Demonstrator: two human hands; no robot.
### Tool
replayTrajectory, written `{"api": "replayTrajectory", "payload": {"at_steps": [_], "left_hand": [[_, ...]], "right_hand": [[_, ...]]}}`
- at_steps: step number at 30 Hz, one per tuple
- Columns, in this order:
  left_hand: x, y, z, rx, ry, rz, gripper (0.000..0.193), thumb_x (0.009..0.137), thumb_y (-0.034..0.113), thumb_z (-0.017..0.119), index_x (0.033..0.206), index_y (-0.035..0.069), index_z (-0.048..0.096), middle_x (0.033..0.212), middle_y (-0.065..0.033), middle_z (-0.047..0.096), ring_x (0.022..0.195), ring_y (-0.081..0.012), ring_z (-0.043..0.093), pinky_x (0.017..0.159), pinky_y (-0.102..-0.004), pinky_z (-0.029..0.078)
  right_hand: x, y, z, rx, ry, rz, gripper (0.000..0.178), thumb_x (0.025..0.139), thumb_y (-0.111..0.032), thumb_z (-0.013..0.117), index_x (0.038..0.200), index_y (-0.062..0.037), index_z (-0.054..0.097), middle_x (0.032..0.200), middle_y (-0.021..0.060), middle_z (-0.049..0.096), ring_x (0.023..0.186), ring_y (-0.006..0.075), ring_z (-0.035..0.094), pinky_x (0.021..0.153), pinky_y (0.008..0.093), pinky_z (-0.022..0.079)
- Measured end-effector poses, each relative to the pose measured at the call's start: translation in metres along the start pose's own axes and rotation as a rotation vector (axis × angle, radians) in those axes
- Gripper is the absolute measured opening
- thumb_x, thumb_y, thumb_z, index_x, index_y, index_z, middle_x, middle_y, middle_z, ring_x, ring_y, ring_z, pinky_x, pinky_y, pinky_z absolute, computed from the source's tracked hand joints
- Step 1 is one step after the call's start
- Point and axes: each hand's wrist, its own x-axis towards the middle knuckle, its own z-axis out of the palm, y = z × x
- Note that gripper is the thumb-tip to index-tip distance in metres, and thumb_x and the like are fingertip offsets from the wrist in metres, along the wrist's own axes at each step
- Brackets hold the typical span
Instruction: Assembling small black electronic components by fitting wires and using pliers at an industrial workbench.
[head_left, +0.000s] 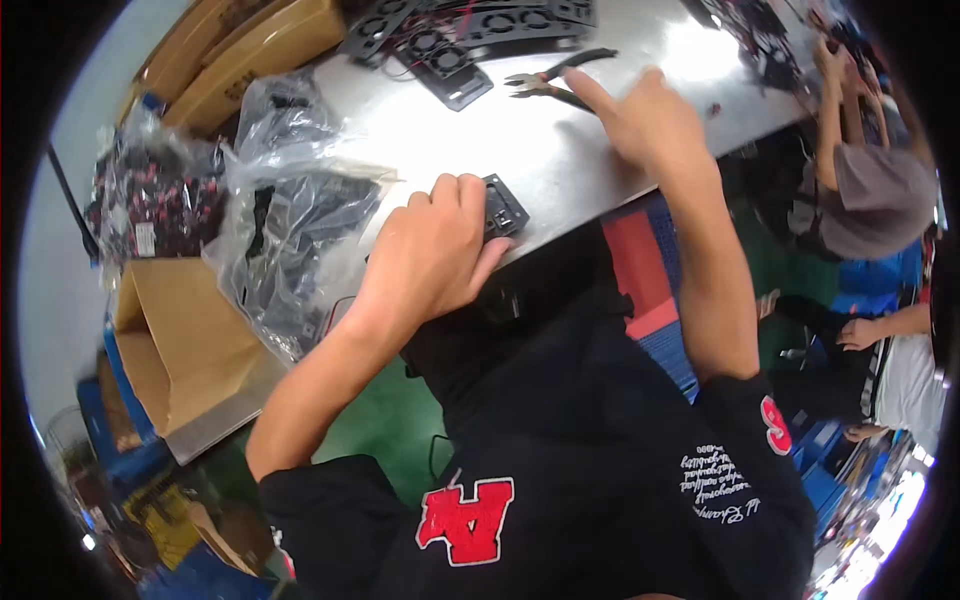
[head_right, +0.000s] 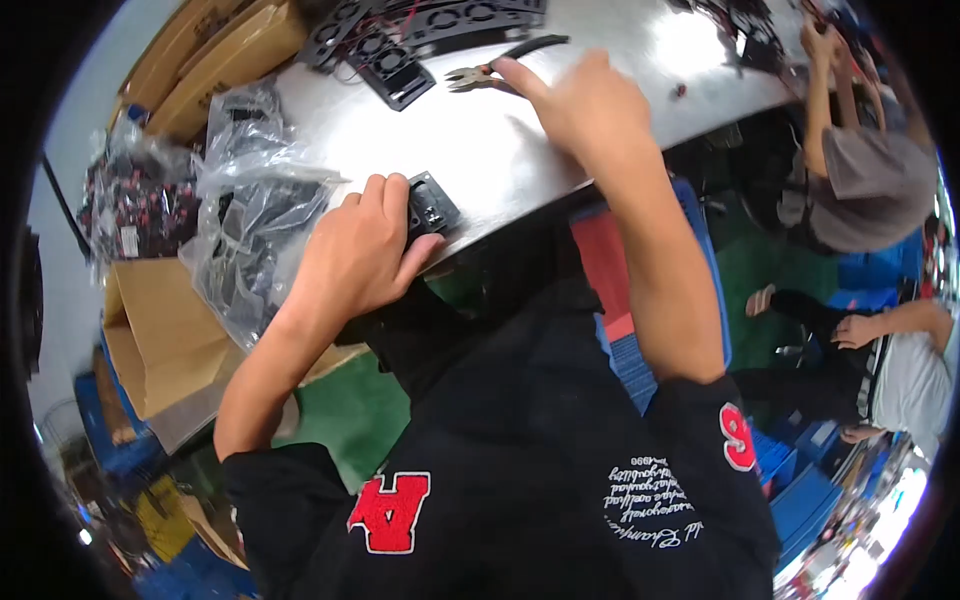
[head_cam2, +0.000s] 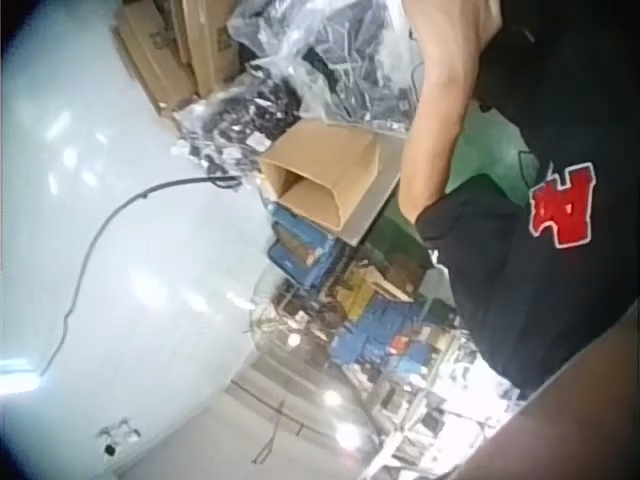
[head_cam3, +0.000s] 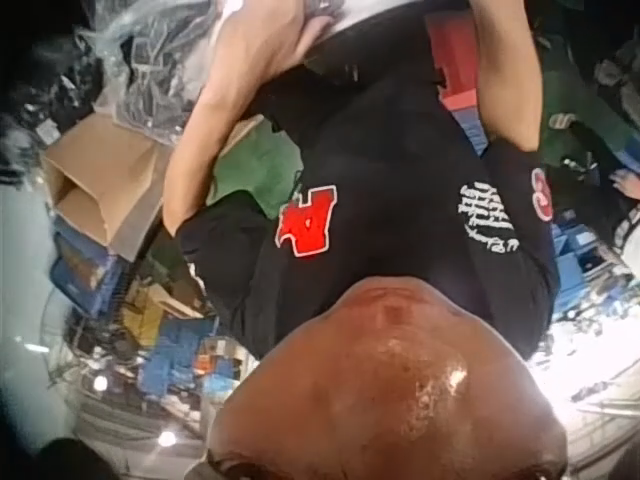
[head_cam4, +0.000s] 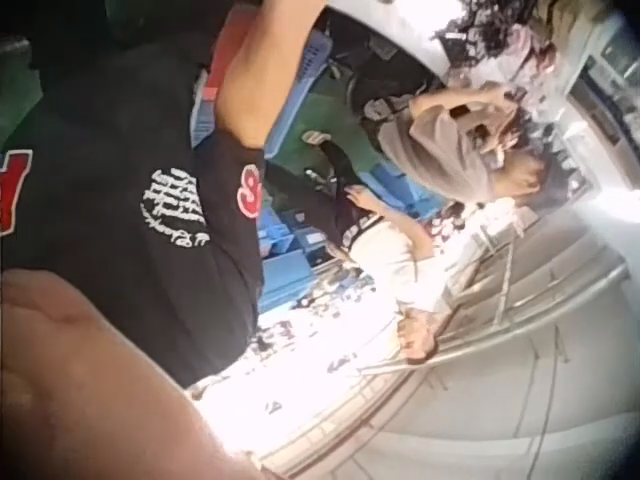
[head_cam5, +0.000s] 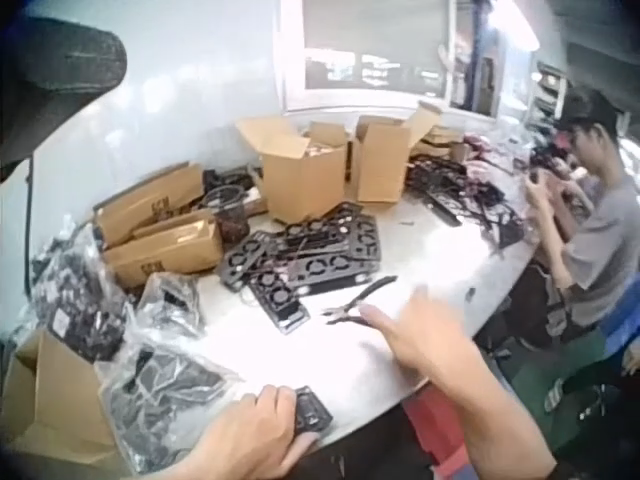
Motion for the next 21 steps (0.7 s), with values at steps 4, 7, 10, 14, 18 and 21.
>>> {"api": "replayTrajectory", "payload": {"at_steps": [4,7,10,14,18,21], "left_hand": [[-0.006,-0.004,0.001,0.003,-0.013,-0.030,0.048,0.091,0.043,0.066,0.102,-0.002,0.053,0.089,-0.0157,0.058,0.071,-0.0301,0.063,0.061,-0.0381,0.052],[0.001,-0.002,-0.003,-0.008,0.011,-0.003,0.048,0.091,0.042,0.065,0.102,-0.002,0.053,0.090,-0.0166,0.058,0.071,-0.0313,0.063,0.061,-0.0389,0.051],[0.000,-0.009,0.003,-0.037,0.052,0.001,0.049,0.092,0.043,0.065,0.101,-0.003,0.053,0.089,-0.0169,0.058,0.070,-0.0313,0.063,0.061,-0.0383,0.051],[-0.004,-0.001,0.006,-0.067,0.081,-0.064,0.050,0.092,0.045,0.066,0.100,-0.003,0.053,0.085,-0.0164,0.059,0.068,-0.0304,0.063,0.059,-0.0365,0.051],[-0.010,-0.002,0.014,-0.044,0.114,-0.125,0.050,0.092,0.046,0.066,0.098,-0.002,0.054,0.083,-0.0150,0.058,0.066,-0.0289,0.062,0.059,-0.0356,0.051],[-0.003,0.001,0.007,-0.048,0.096,-0.091,0.050,0.091,0.046,0.066,0.097,-0.002,0.054,0.083,-0.0136,0.058,0.065,-0.0268,0.062,0.059,-0.0347,0.051]], "right_hand": [[0.031,-0.043,-0.019,-0.073,-0.143,0.059,0.072,0.095,-0.058,0.052,0.122,0.0089,0.056,0.088,0.0180,0.068,0.089,0.0274,0.068,0.083,0.0416,0.052],[0.090,-0.022,0.009,-0.220,0.114,0.021,0.079,0.082,-0.072,0.055,0.104,0.0015,0.075,0.103,0.0203,0.074,0.096,0.0381,0.071,0.087,0.0414,0.055],[0.085,-0.050,-0.015,-0.017,-0.398,0.015,0.037,0.088,-0.039,0.058,0.098,-0.0087,0.077,0.094,0.0162,0.076,0.084,0.0346,0.073,0.076,0.0433,0.058],[0.078,-0.005,0.029,0.020,0.059,0.013,0.050,0.084,-0.040,0.055,0.103,0.0013,0.074,0.115,0.0187,0.072,0.109,0.0340,0.068,0.092,0.0433,0.052],[0.036,0.014,0.022,1.072,-0.103,-0.081,0.046,0.082,-0.013,0.049,0.126,-0.0027,0.060,0.136,0.0201,0.060,0.135,0.0353,0.049,0.107,0.0569,0.039],[-0.003,-0.008,0.001,1.617,-0.146,-0.115,0.036,0.085,-0.022,0.051,0.113,-0.0025,0.063,0.111,0.0197,0.063,0.108,0.0355,0.057,0.092,0.0515,0.046]]}}
